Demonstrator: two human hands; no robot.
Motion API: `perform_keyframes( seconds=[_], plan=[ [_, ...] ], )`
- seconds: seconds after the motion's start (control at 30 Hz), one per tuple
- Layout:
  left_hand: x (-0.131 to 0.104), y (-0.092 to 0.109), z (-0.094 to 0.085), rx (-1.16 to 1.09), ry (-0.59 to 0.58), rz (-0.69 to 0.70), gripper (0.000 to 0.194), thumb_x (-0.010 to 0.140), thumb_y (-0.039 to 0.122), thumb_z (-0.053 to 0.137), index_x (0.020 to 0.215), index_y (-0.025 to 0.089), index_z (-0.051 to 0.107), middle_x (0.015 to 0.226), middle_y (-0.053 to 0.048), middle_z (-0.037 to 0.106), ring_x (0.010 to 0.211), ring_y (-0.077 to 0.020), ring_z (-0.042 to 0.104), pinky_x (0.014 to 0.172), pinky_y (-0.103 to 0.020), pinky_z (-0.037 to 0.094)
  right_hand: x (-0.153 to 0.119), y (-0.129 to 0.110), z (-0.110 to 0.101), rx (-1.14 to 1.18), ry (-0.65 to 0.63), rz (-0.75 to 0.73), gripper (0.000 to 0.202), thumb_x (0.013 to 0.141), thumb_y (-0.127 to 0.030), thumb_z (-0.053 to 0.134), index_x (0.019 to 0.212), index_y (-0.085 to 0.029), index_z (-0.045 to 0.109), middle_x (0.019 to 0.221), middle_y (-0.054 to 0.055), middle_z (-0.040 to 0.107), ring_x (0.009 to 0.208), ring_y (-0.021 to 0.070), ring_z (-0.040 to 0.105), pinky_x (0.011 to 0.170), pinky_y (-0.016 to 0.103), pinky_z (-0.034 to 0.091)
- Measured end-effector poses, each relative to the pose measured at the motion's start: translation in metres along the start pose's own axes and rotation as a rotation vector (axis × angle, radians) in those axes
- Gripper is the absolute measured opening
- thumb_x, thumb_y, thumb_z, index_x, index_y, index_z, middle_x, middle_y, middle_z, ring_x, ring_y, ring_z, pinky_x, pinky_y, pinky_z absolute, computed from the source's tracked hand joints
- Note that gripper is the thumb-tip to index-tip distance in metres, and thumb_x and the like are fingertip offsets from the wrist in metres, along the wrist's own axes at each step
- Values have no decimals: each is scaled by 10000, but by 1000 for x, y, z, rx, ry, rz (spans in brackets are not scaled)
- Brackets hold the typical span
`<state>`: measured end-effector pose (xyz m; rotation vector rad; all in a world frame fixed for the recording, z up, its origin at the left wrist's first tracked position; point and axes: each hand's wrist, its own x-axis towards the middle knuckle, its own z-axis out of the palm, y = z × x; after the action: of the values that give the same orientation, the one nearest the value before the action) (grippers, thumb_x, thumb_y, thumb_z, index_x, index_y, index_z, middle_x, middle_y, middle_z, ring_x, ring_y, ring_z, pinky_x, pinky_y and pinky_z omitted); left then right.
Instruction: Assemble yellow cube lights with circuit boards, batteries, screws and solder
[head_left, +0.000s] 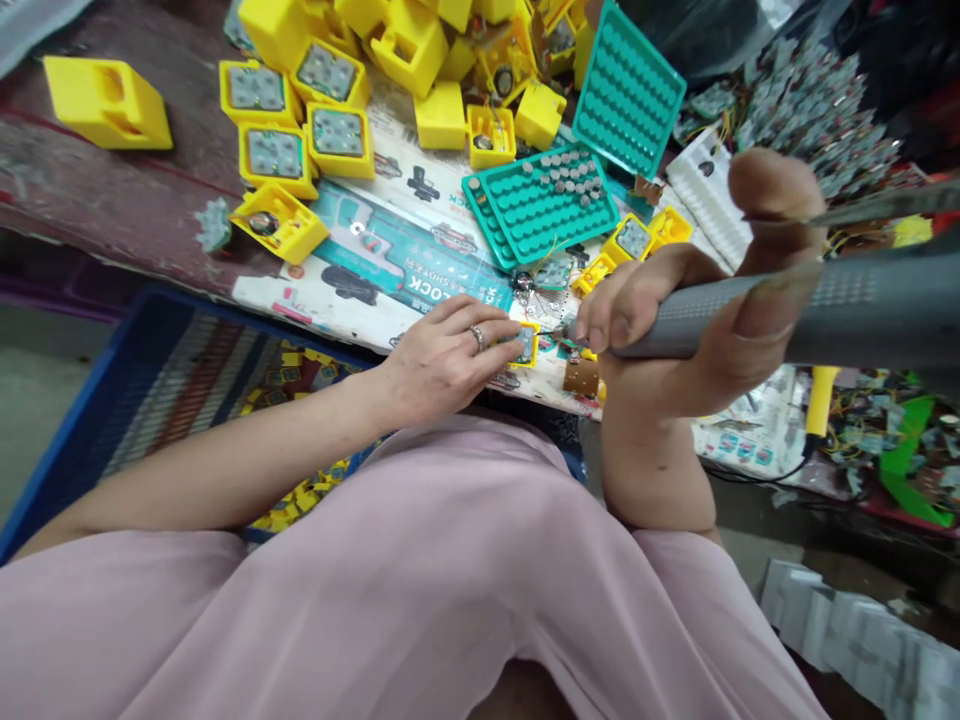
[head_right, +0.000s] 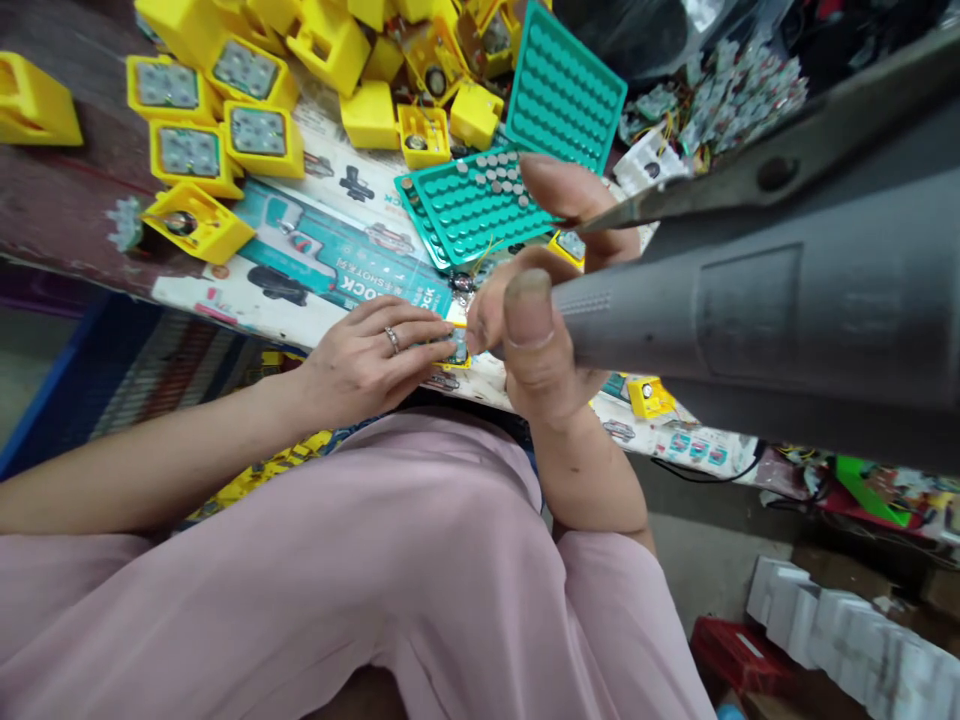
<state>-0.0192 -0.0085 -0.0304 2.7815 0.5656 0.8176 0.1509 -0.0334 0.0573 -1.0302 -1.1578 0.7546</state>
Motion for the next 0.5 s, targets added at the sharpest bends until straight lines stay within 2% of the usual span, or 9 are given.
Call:
perform_keyframes(
  seconds=[0.17, 0.33, 0.43, 0.5],
  plan=[
    [-4, -2, 2, 91, 29, 25, 231, 943, 209, 576, 1168, 213, 630, 1235, -53, 702, 1241, -236, 599, 1024, -419, 514, -1, 2, 0, -1, 15, -41, 375, 825, -574, 621, 1118, -383, 484, 486, -102, 393, 361, 134, 374, 415, 301, 401],
    [-7, 3, 2, 123, 36, -17, 255, 929, 199, 586, 1182, 220, 606, 1213, -78, 686, 1217, -270, 602, 978, -438, 543, 0, 7, -3, -43, -48, 25, 420, 822, -665, 575, 1147, -425, 458, 518, -92, 399, 376, 145, 418, 456, 318, 461],
    [-7, 3, 2, 94, 14, -47, 261, 927, 218, 584, 1186, 223, 613, 1230, -95, 674, 1244, -298, 583, 993, -468, 527, -1, 14, -5, -50, -117, 52, 475, 806, -719, 551, 1185, -454, 444, 613, -78, 489, 427, 143, 480, 491, 318, 502],
    [-8, 2, 4, 65, 0, -55, 265, 931, 229, 576, 1194, 232, 613, 1282, -104, 651, 1293, -302, 549, 1018, -476, 510, -3, 19, -8, -121, -138, 140, 548, 785, -781, 518, 1210, -443, 440, 755, -49, 581, 515, 156, 561, 533, 330, 534]
  ],
)
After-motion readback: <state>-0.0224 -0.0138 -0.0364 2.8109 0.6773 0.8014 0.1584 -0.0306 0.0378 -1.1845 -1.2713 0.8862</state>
